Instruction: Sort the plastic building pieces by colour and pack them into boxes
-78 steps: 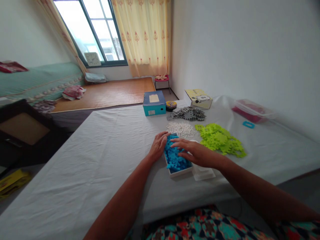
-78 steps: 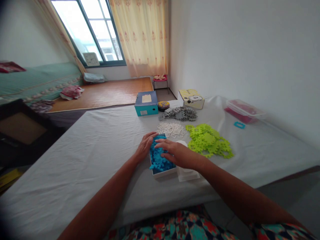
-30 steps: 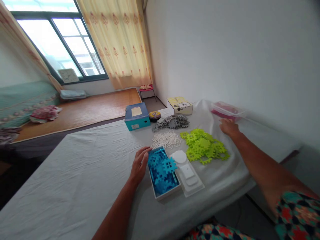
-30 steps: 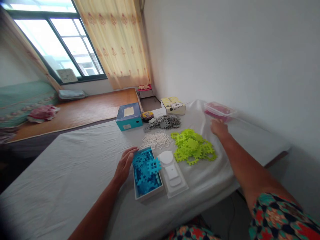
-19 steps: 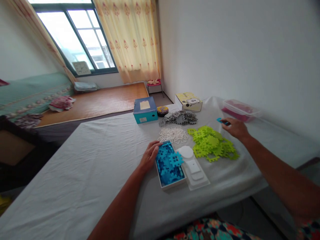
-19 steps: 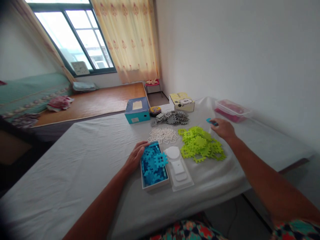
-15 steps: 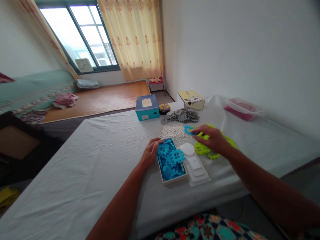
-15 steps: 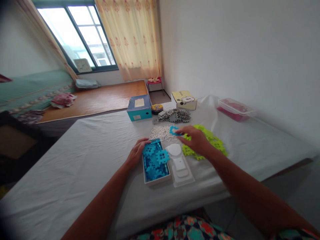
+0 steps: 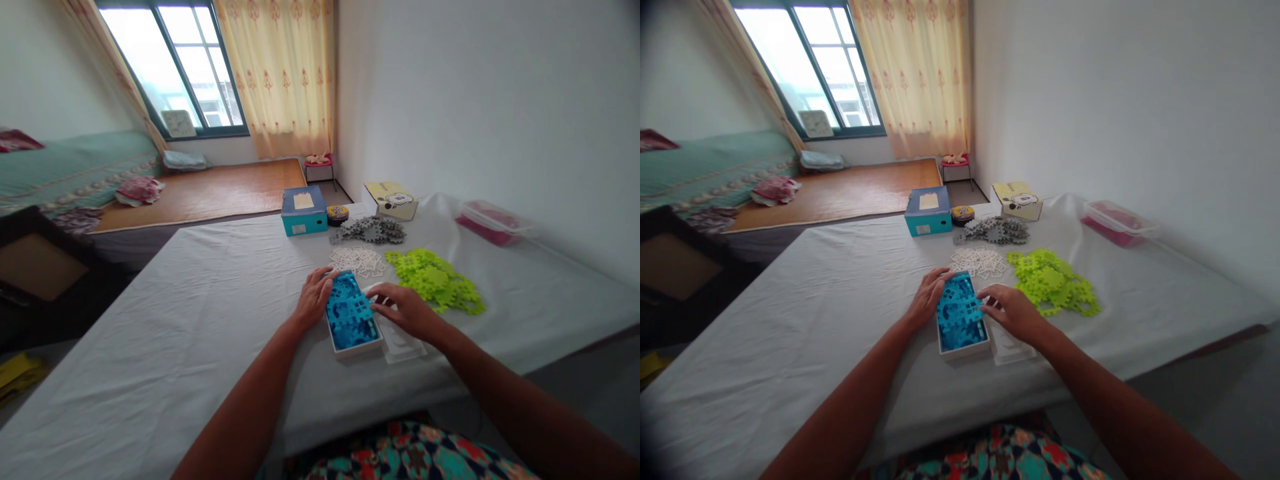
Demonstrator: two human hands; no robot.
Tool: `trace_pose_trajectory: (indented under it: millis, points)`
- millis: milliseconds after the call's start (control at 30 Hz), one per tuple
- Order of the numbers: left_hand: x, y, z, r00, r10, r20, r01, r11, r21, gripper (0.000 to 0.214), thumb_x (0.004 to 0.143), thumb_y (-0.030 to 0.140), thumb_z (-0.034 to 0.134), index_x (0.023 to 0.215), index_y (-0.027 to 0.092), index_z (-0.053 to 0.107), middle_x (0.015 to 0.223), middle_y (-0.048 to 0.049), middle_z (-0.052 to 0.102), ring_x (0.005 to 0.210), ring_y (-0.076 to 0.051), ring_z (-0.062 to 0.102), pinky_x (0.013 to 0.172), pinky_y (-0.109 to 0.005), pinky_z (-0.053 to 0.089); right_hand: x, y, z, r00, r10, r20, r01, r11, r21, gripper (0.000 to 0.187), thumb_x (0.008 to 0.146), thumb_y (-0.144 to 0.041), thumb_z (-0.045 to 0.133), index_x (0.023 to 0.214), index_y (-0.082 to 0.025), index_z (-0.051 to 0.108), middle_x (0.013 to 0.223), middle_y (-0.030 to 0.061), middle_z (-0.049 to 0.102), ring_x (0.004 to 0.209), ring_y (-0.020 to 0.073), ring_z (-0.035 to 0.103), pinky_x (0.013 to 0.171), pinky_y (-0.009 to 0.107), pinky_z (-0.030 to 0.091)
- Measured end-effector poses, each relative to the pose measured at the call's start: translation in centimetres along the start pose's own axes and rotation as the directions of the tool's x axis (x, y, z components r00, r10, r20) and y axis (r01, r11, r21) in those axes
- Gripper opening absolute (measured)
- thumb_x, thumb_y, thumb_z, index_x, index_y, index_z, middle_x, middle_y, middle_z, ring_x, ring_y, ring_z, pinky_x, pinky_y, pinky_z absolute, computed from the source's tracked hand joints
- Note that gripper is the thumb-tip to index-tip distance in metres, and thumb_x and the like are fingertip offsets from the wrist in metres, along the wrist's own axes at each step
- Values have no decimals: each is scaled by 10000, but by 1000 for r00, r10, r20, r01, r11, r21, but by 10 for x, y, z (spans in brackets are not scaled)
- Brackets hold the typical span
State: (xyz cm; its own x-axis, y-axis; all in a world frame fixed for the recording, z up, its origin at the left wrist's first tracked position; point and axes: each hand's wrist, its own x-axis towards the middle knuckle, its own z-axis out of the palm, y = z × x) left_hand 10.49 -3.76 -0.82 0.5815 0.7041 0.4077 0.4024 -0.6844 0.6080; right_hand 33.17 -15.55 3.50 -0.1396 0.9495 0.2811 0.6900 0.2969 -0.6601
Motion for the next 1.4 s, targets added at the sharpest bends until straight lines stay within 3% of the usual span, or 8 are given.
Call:
trace_pose_trajectory:
  millis: [267,400,533,700,833,1000,1167,1400]
  points:
    - [1,0,-3,999,43,-29,-43,999,16,462,999,414,251,1225,268,627,1347,-48,524,1295,-213,395,1138,-434,283,0,-8,15,973,-191,-127,163,966,-201,177,920,-313,543,986,-247,694,969,48,715,963,197,611,874,368,495]
    - [1,5,-5,997,20,-76,-21,1000,-10,468,994,428,264,1122,244,674,1302,-56,557,1268,-215,429,1114,-432,317,-20,6,-4,964,-125,-233,53,954,-294,254,934,-312,486,1109,-225,648,1131,82,678,1077,221,590,970,428,450]
    - [-1,13,-11,986,92,-141,-106,990,-96,486,1004,378,221,1153,218,655,1290,-71,572,1266,-205,434,1111,-432,320,-48,20,2,995,-38,-94,-6,903,-430,564,840,-441,597,1325,-162,519,1380,175,510,1284,300,455,1042,485,390]
    - [1,34,-21,954,295,58,-296,955,-3,344,967,359,389,1087,250,692,1236,-47,629,1293,-226,420,1111,-442,293,-60,22,24,996,45,-75,-77,859,-505,682,839,-437,582,1435,-160,397,1516,192,314,1367,309,349,1058,449,381]
    - [5,59,-22,920,301,253,-337,935,111,330,894,445,536,1151,278,658,1201,-48,650,1254,-248,464,1086,-453,293,-55,23,30,994,57,-95,-101,819,-565,643,865,-410,539,1443,-169,394,1520,182,312,1349,316,368,1033,451,403]
    - [4,76,-15,914,265,308,-331,925,185,477,800,467,650,1232,275,597,1163,-62,649,1172,-273,511,1061,-489,307,-56,29,34,993,38,-114,-99,791,-603,633,870,-418,522,1443,-181,398,1512,169,334,1338,318,377,1019,462,410]
    - [4,71,-6,940,265,217,-292,951,103,427,821,325,631,1243,283,588,1209,-58,613,1099,-234,558,1023,-459,388,-58,31,36,991,23,-132,-98,794,-600,646,867,-408,525,1458,-200,372,1520,160,324,1313,318,406,999,471,423]
    - [13,62,-16,974,163,-159,-208,921,-330,409,829,304,643,1223,208,594,1242,-106,563,1166,-222,551,1017,-383,457,-58,29,35,990,12,-140,-94,793,-602,627,864,-393,534,1439,-182,399,1508,176,339,1297,326,416,979,479,434]
